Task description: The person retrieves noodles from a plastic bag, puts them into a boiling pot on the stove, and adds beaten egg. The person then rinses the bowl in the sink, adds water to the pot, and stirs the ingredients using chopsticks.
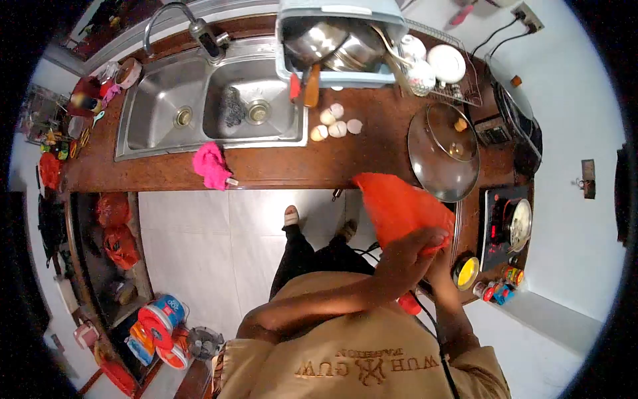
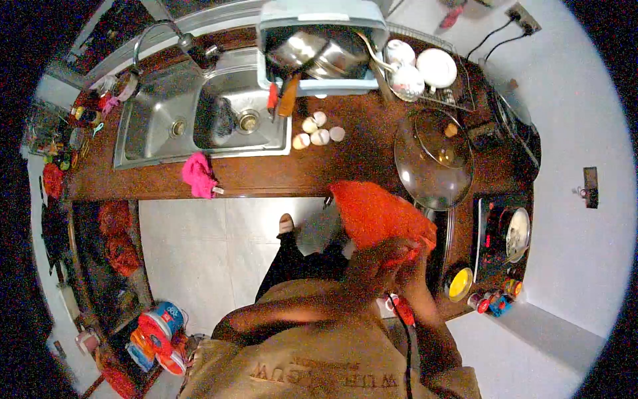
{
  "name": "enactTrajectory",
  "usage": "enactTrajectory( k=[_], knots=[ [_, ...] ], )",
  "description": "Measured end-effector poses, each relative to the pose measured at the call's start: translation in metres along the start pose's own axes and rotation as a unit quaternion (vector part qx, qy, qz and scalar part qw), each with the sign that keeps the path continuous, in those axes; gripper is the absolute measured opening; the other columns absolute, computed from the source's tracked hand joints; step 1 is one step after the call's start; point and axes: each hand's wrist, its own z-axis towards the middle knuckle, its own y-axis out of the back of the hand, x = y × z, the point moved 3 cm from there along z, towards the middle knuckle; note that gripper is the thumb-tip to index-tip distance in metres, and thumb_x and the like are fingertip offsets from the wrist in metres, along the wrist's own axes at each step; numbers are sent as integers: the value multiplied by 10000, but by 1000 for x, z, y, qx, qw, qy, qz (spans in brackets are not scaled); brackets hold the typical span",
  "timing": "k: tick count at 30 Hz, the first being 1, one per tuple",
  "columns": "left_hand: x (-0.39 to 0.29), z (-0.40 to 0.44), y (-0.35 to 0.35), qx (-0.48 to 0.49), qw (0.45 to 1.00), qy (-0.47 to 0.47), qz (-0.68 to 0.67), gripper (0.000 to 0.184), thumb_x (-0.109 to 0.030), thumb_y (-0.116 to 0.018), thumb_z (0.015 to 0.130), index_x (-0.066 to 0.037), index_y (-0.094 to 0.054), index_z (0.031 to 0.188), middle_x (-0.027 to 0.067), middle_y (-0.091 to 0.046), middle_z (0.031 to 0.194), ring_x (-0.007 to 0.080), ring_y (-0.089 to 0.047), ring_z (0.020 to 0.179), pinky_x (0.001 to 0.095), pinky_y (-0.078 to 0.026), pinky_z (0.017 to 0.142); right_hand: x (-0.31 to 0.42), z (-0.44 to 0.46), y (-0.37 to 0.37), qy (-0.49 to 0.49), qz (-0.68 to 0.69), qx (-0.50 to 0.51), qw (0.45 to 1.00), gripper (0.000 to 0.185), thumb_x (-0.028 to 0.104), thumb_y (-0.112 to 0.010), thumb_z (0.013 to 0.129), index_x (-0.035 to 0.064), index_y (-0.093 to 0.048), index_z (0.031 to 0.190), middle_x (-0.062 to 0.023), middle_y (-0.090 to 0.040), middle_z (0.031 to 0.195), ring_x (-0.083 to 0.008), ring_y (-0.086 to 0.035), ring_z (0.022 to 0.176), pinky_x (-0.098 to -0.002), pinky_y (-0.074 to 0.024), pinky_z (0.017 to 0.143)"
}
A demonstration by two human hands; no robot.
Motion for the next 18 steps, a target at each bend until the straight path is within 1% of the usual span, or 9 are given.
enactTrajectory(
  k=[2,6,7,10,12,13,14,16,18],
  knots=[
    [-17,13,40,-25,997,-70,-13,237,-106,-530,868,-47,-519,1097,170,-604,974,324,-611,885,355,-487,754,30,27,-50,34,-12,-16,999,468,422,-362,935,85,-393,1257,-99,-484,1215,-204,-496,1078,-345,-421,912],
    [-42,24,95,-26,997,-70,22,282,-118,-518,884,-51,-482,1156,181,-606,984,322,-613,904,357,-486,770,91,49,-139,120,-281,49,951,262,197,-438,909,25,-569,1056,-75,-612,977,-144,-578,845,-282,-478,729],
    [-38,25,104,-58,995,-68,51,326,-117,-517,887,-61,-448,1202,181,-606,983,317,-619,901,363,-487,767,91,56,-157,53,-194,0,980,244,166,-458,898,18,-570,1056,-77,-611,983,-140,-574,846,-293,-477,728],
    [-44,24,137,-114,983,-75,126,413,-123,-512,895,-81,-377,1283,185,-606,984,312,-623,903,377,-485,767,98,63,-198,114,-322,58,938,233,128,-482,891,-6,-555,1066,-75,-606,980,-168,-573,847,-327,-473,743],
    [-46,23,160,-141,972,-82,172,453,-129,-508,899,-90,-339,1318,189,-604,985,313,-623,908,386,-483,771,78,83,-220,175,-254,93,947,215,114,-470,893,2,-552,1058,-97,-602,998,-210,-573,880,-342,-465,782],
    [-40,25,170,-163,975,-39,146,462,-143,-502,904,-86,-329,1329,188,-600,1000,316,-617,922,391,-479,781,74,89,-233,195,-231,106,947,210,110,-466,894,5,-551,1055,-105,-600,1003,-224,-573,891,-347,-462,796],
    [-37,25,180,-171,978,-7,119,454,-174,-479,917,-81,-325,1334,193,-595,1023,324,-609,939,394,-473,793,70,95,-246,131,-170,157,964,214,109,-458,895,3,-539,1062,-122,-591,1035,-242,-564,937,-348,-449,834],
    [-34,25,199,-191,978,55,62,449,-236,-432,942,-70,-319,1344,201,-584,1070,339,-593,972,400,-461,818,59,112,-267,71,-108,213,968,218,108,-450,895,1,-527,1068,-140,-581,1067,-261,-555,984,-349,-437,872],
    [-12,19,222,-221,948,65,219,463,-313,-361,963,-61,-318,1350,216,-560,1136,359,-575,1000,396,-450,838,37,134,-290,207,-332,308,867,217,110,-502,835,18,-542,1027,-83,-585,978,-170,-545,905,-316,-458,762]
  ],
)
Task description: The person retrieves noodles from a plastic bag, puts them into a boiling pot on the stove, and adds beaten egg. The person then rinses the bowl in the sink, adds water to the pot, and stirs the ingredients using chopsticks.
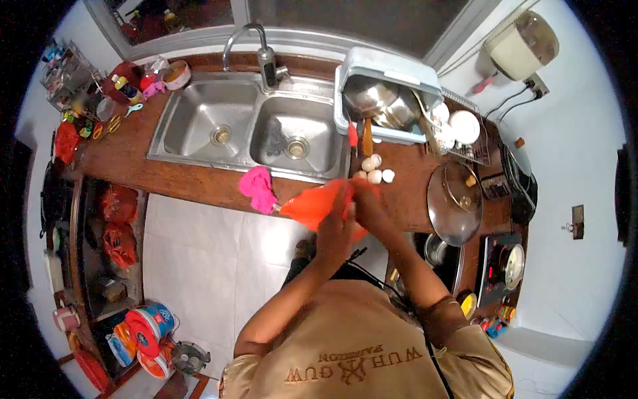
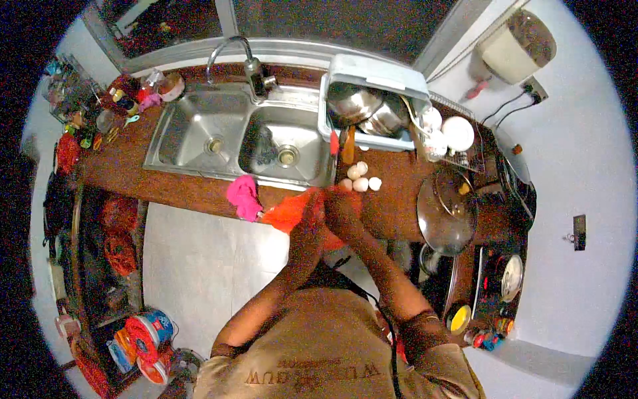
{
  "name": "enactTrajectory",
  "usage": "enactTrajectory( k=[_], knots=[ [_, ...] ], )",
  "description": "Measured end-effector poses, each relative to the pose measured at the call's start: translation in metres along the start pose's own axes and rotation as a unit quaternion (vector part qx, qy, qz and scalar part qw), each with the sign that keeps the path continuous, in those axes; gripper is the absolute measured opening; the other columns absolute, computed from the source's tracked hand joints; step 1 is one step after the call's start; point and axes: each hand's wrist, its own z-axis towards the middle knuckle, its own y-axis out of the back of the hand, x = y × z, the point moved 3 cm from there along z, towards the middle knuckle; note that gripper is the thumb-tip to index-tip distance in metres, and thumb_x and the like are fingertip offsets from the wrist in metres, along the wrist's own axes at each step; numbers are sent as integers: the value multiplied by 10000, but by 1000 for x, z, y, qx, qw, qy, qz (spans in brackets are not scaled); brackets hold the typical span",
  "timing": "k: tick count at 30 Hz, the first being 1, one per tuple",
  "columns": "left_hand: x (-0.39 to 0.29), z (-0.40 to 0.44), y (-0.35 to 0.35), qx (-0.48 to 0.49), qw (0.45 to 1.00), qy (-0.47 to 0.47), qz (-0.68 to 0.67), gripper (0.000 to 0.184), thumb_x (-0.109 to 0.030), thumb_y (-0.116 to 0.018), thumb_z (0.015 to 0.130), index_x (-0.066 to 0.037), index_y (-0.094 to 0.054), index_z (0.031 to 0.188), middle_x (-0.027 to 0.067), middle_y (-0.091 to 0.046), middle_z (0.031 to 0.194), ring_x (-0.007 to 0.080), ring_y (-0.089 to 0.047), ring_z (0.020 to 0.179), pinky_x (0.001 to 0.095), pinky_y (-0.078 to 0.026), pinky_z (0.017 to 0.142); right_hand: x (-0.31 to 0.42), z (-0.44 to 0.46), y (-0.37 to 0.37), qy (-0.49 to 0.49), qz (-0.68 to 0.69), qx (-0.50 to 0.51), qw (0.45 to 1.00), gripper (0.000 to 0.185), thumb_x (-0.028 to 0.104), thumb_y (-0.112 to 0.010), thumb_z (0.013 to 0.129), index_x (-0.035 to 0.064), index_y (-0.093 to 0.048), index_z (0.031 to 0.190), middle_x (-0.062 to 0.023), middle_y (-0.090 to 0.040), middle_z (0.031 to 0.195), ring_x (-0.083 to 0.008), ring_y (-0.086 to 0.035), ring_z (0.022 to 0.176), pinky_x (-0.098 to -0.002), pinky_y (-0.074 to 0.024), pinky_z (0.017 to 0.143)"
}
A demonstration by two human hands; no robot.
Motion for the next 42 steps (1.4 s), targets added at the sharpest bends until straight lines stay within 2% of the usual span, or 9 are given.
enactTrajectory(
  k=[4,8,9,12,14,29,36,39,42],
  knots=[
    [17,-7,29,-37,998,28,30,469,-344,-311,972,-62,-332,1347,231,-537,1174,373,-550,1034,392,-433,867,-40,32,-64,94,-128,52,986,242,99,-428,904,18,-494,1122,-137,-540,1172,-269,-518,1069,-355,-402,933],
    [16,-8,34,-54,997,12,46,436,-318,-316,976,-55,-385,1317,222,-534,1188,359,-554,1042,380,-426,878,-69,32,-86,50,165,166,971,364,135,-495,857,5,-431,1191,-204,-435,1287,-326,-503,1095,-353,-409,935],
    [11,-7,38,-51,998,24,32,426,-315,-322,977,-52,-410,1299,214,-555,1152,342,-575,993,372,-433,857,-65,39,-83,75,-58,243,965,364,200,-512,841,13,-467,1150,-209,-498,1194,-337,-525,1030,-375,-430,876],
    [8,-7,46,-18,990,142,18,386,-287,-339,977,-30,-491,1221,175,-614,1022,269,-608,870,341,-447,795,4,17,-29,286,-343,-103,889,331,211,-502,833,18,-513,1102,-169,-616,1019,-343,-577,917,-414,-459,810],
    [11,-6,43,-54,995,78,15,379,-283,-346,974,-40,-486,1228,177,-598,1078,281,-604,928,352,-451,812,-18,16,-1,-57,-226,120,965,311,222,-560,814,-6,-572,1026,-217,-607,993,-340,-593,914,-397,-471,825],
    [-22,3,37,-99,918,-3,384,430,-101,-623,769,-112,-531,1189,222,-557,1010,346,-499,1065,460,-373,920,-47,-55,1,-84,-307,3,948,372,191,-643,760,50,-536,1087,-156,-599,871,-345,-605,812,-421,-491,704],
    [10,18,29,-45,955,-225,189,241,-189,-508,895,-56,-554,1090,208,-564,981,337,-512,1001,457,-379,854,7,-45,53,28,-35,-131,990,115,86,-599,786,14,-599,877,-132,-577,837,-296,-570,751,-358,-471,682],
    [29,29,22,4,998,54,38,307,-297,-402,958,-18,-530,948,118,-544,802,202,-522,753,305,-417,708,18,-37,52,106,-90,-112,984,113,101,-584,803,16,-584,878,-124,-572,880,-293,-565,821,-368,-466,719],
    [29,46,20,-10,998,-33,57,230,-220,-485,926,-16,-474,1031,217,-580,894,352,-579,846,373,-442,726,24,-19,45,111,-105,-107,982,114,99,-573,793,22,-571,876,-118,-553,913,-301,-542,862,-369,-463,727]
  ],
)
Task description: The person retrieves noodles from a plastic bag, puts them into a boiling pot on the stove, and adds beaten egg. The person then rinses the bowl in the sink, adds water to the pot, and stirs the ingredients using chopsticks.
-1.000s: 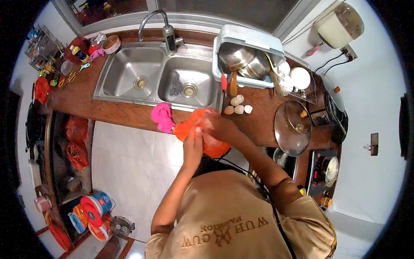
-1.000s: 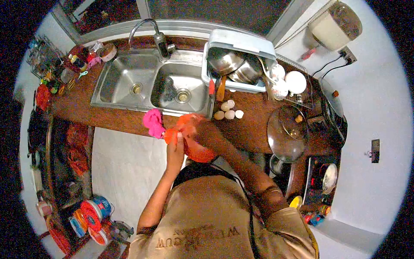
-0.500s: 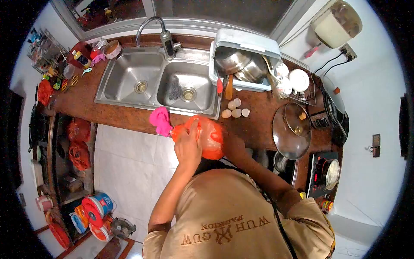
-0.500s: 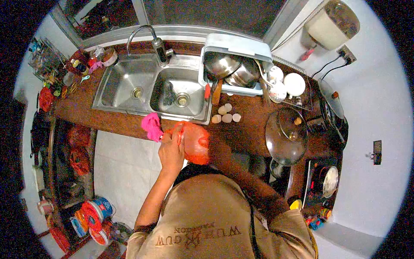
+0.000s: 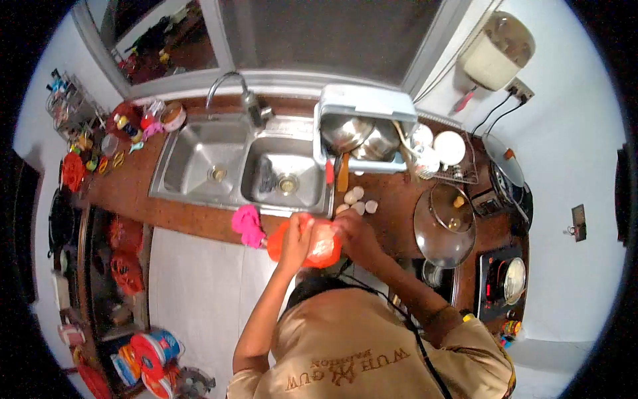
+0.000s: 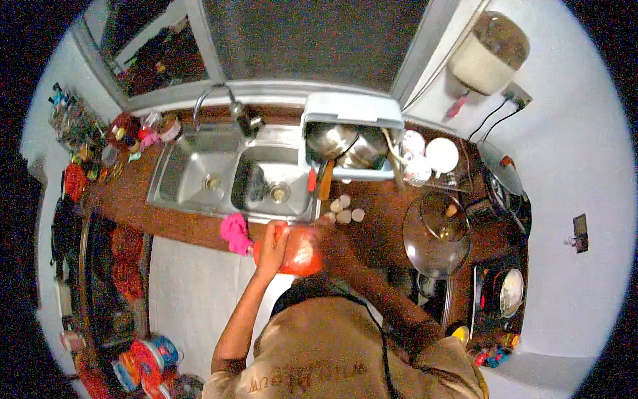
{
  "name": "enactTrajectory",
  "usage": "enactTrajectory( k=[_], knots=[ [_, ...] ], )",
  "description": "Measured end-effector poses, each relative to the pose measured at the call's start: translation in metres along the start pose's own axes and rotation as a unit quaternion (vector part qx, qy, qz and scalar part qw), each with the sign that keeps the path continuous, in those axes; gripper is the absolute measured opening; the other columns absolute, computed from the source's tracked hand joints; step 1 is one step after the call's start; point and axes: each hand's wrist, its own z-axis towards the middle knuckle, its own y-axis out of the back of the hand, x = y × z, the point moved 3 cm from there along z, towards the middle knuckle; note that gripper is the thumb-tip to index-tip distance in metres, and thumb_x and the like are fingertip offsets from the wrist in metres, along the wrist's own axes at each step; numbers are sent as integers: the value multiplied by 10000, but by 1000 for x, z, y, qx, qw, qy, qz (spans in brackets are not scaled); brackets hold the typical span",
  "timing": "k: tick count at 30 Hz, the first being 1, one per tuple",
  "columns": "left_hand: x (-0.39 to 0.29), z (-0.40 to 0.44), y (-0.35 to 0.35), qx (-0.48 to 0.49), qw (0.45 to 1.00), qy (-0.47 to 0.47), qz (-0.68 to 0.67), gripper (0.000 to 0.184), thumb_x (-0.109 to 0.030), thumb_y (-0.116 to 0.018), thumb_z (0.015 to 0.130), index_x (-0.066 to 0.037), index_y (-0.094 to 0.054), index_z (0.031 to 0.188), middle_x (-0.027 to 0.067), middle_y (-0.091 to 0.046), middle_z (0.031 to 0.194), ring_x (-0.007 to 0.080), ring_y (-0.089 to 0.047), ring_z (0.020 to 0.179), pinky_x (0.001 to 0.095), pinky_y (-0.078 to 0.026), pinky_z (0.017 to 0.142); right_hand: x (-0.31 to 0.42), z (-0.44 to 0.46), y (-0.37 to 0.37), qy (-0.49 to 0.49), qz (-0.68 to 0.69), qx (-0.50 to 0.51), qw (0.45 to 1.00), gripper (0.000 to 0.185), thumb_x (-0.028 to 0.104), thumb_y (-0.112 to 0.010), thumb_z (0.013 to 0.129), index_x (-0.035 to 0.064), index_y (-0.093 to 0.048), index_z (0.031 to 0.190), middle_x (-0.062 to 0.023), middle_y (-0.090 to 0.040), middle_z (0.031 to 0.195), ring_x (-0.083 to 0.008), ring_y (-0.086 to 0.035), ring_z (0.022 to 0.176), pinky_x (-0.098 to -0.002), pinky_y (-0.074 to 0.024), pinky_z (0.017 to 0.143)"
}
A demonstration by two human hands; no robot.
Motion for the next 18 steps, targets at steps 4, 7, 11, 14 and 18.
enactTrajectory(
  k=[4,7,11,14,18],
  knots=[
    [1,2,-5,15,997,-75,22,389,-157,-569,847,-2,-387,1155,232,-564,1004,384,-560,970,403,-444,795,35,23,3,-57,164,77,982,216,134,-561,797,-4,-556,963,-181,-551,933,-300,-539,884,-379,-452,797],
    [15,-3,-10,101,994,-31,29,489,-109,-609,790,-1,-362,1198,223,-558,1037,367,-560,1001,395,-451,811,39,28,-7,155,-72,83,982,191,154,-615,714,5,-564,821,-155,-491,983,-321,-490,957,-395,-441,796],
    [24,-2,-22,160,985,-62,0,432,-115,-660,741,28,-470,1101,180,-598,997,315,-588,968,375,-473,781,41,35,-14,178,-120,84,973,126,148,-608,753,63,-585,843,-115,-478,972,-290,-475,881,-367,-444,719],
    [64,-7,-32,124,989,-74,29,258,-136,-637,757,51,-577,925,173,-634,844,272,-638,801,365,-501,661,38,36,-17,210,-82,94,970,136,156,-601,762,65,-595,862,-107,-492,999,-299,-503,880,-371,-450,712],
    [42,-4,-26,96,981,157,-66,315,-244,-517,901,64,-582,916,171,-616,666,213,-622,539,312,-481,481,23,42,-15,25,-78,65,994,137,153,-590,775,59,-597,874,-108,-504,1028,-308,-543,856,-378,-456,703]
  ],
)
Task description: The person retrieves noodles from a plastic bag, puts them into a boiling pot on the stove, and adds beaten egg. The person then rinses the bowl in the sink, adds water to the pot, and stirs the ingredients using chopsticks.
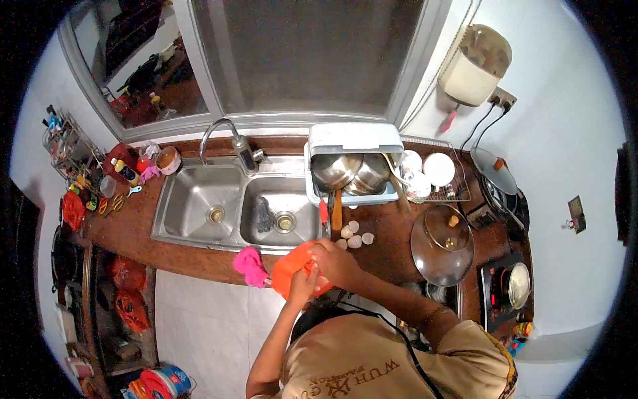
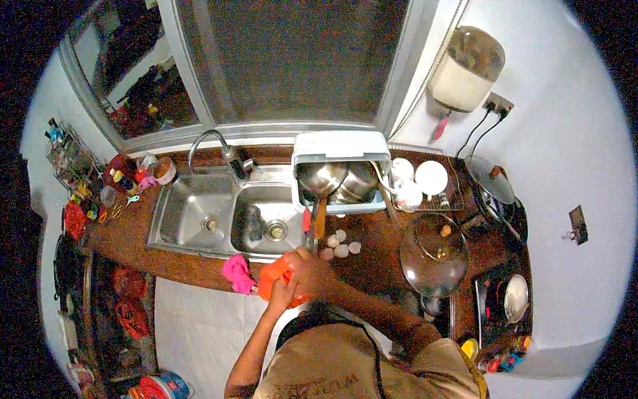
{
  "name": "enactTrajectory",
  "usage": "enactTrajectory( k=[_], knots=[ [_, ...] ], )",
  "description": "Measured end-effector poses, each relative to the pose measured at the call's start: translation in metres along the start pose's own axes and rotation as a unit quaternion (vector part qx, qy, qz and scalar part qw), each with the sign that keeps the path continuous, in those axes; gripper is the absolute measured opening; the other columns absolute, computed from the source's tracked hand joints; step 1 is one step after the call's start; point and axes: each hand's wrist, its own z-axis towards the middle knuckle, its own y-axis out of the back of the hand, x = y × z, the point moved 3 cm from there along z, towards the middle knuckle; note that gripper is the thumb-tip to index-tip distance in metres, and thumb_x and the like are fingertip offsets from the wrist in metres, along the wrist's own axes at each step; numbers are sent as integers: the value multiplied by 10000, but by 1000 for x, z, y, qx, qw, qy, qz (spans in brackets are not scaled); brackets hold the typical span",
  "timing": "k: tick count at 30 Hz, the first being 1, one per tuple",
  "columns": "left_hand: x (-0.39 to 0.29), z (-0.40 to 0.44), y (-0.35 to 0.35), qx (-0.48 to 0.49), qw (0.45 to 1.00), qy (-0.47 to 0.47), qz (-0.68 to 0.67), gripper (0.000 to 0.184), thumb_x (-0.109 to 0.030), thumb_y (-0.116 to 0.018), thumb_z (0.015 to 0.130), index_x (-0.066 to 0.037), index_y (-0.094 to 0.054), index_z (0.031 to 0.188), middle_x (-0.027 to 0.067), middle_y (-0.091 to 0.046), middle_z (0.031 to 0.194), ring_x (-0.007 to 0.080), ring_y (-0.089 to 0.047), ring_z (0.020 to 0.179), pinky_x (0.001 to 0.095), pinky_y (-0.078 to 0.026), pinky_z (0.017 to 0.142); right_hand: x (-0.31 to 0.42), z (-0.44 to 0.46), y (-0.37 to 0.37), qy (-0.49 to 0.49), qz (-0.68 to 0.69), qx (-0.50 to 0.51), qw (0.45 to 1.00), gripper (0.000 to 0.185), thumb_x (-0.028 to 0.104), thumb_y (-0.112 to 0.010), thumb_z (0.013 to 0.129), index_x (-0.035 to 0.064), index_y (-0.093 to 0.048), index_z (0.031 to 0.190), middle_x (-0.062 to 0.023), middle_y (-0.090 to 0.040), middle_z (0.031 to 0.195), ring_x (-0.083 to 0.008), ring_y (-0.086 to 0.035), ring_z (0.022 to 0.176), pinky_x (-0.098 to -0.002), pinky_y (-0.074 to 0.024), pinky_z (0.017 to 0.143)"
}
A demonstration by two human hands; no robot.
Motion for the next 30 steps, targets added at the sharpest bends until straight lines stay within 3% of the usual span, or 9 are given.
enactTrajectory(
  k=[6,9,12,16,18,20,22,26,30],
  knots=[
    [4,-4,-2,63,997,13,-32,352,-296,-466,938,24,-612,943,83,-626,720,122,-602,599,262,-489,517,-30,-4,-19,120,52,100,986,99,104,-573,787,48,-591,868,-121,-568,895,-298,-569,824,-376,-458,714],
    [4,-2,-1,25,996,-49,-74,323,-274,-474,938,2,-607,1040,61,-636,822,94,-593,705,259,-498,616,-36,-9,-22,67,159,44,984,98,91,-554,785,37,-589,859,-120,-592,800,-281,-577,798,-358,-460,701],
    [11,2,4,74,972,1,-225,286,-204,-493,928,-36,-577,1144,42,-626,905,68,-572,760,248,-490,671,-41,-16,-14,-39,26,42,998,101,103,-538,804,24,-583,848,-114,-601,769,-260,-583,760,-343,-463,687],
    [14,-13,3,67,977,-1,-204,242,-108,-528,897,-33,-571,1123,40,-620,909,69,-578,783,232,-485,707,-5,-31,11,-138,243,285,917,139,166,-523,856,38,-576,855,-99,-599,799,-236,-592,776,-332,-465,693],
    [-1,-13,3,39,987,-43,-153,173,-44,-529,881,-7,-585,1041,24,-613,905,46,-565,814,210,-462,726,-58,-35,-34,5,162,70,984,158,201,-532,862,56,-582,904,-100,-596,863,-201,-592,849,-314,-463,730],
    [-18,-10,5,14,993,-55,-100,127,29,-550,820,-1,-585,939,35,-620,864,122,-591,790,276,-467,720,-69,-23,-40,-14,106,111,988,149,186,-518,877,57,-577,922,-96,-589,898,-181,-579,886,-306,-455,750],
    [-22,-18,4,-51,922,-294,247,148,12,-581,754,-33,-587,895,70,-600,794,235,-579,738,362,-451,699,-61,-8,-45,23,286,-8,958,168,189,-480,908,50,-573,916,-90,-580,867,-186,-568,836,-319,-449,740],
    [-46,-31,-3,-114,809,-351,458,126,-133,-587,746,-78,-565,858,72,-548,805,260,-529,793,383,-412,721,-87,12,-87,71,194,232,951,355,302,-406,938,6,-596,889,-155,-603,822,-289,-568,797,-359,-450,753],
    [-39,-28,-6,-97,795,-323,504,152,-125,-569,748,-77,-551,891,85,-541,882,260,-525,821,380,-422,712,-73,20,-72,15,193,257,947,447,353,-360,949,-14,-612,910,-183,-631,860,-279,-588,780,-362,-456,722]
  ],
)
